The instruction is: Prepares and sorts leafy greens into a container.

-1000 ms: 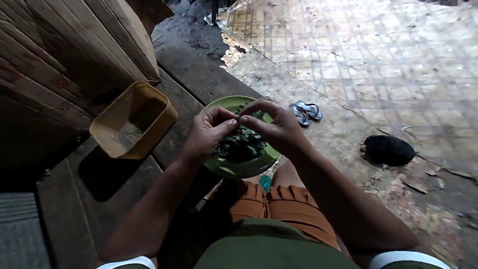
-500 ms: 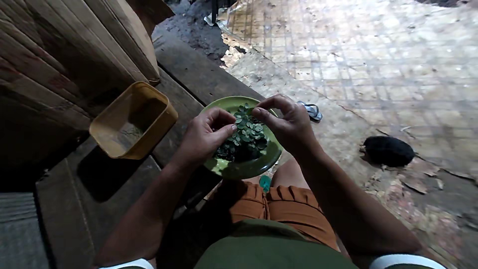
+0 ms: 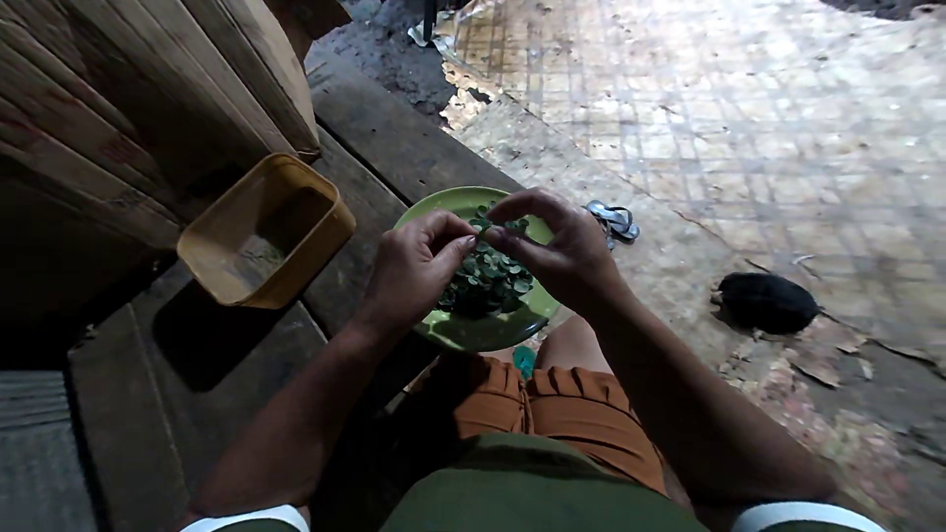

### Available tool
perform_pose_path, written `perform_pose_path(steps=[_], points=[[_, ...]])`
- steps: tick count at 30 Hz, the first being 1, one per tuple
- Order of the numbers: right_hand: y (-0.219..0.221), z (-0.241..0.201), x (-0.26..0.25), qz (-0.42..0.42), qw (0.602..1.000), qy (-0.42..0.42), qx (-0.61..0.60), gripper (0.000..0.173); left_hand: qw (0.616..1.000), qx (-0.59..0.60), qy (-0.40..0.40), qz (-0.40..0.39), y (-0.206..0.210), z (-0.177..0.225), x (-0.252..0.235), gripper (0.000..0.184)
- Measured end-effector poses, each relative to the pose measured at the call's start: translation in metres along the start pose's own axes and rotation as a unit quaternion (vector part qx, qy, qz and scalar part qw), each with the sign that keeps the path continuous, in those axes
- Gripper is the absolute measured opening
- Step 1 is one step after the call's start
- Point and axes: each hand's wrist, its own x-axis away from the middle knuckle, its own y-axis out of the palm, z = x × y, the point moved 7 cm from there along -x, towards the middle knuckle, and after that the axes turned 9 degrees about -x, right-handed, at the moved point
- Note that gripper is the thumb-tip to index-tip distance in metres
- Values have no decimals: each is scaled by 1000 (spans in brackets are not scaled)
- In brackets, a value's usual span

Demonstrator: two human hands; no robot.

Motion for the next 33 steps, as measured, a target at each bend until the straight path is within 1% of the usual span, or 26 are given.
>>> perform_pose_path(steps=[2,4,8,10,12,14,15,17,19,21,23,25,26,29,32,33], points=[[4,-6,-5,-22,1000,-16,1,15,1000,-8,10,9,-1,1,0,8],[4,-12,-11,-24,999,-37,27,12,999,-17,21,21,-4,1,-1,7],[-14,-9,-23,-4,998,-24,62,15,997,-58,19,37,-24,-4,-5,10],[-22,-2,-24,-12,997,-14,79,14,995,-88,10,38,-38,-10,-8,11],[-22,12,-20,-65,991,20,112,15,989,-138,-4,46,-54,-17,-13,12],[-15,22,-15,-133,976,57,166,17,976,-210,-17,62,-75,-22,-16,17],[-12,25,-14,-154,965,61,202,17,966,-248,-33,71,-87,-26,-16,20],[-6,28,-17,-159,953,59,250,18,944,-307,-80,91,-112,-36,-16,25],[-1,34,-24,-153,949,69,269,18,921,-350,-136,103,-133,-48,-12,29],[5,41,-31,-161,945,84,273,21,904,-377,-175,102,-144,-58,-8,32],[15,47,-34,-199,933,119,277,25,903,-382,-181,82,-145,-64,-6,35],[25,51,-33,-231,919,125,293,30,913,-365,-170,60,-139,-64,-7,34],[28,52,-31,-233,916,120,304,31,922,-353,-153,49,-133,-63,-8,32],[20,52,-26,-206,913,101,338,24,944,-313,-99,23,-114,-53,-13,27],[-2,42,-17,-152,944,64,286,22,964,-263,-33,0,-89,-40,-15,23],[-8,39,-13,-140,951,64,269,23,970,-244,-7,-15,-79,-36,-16,22]])
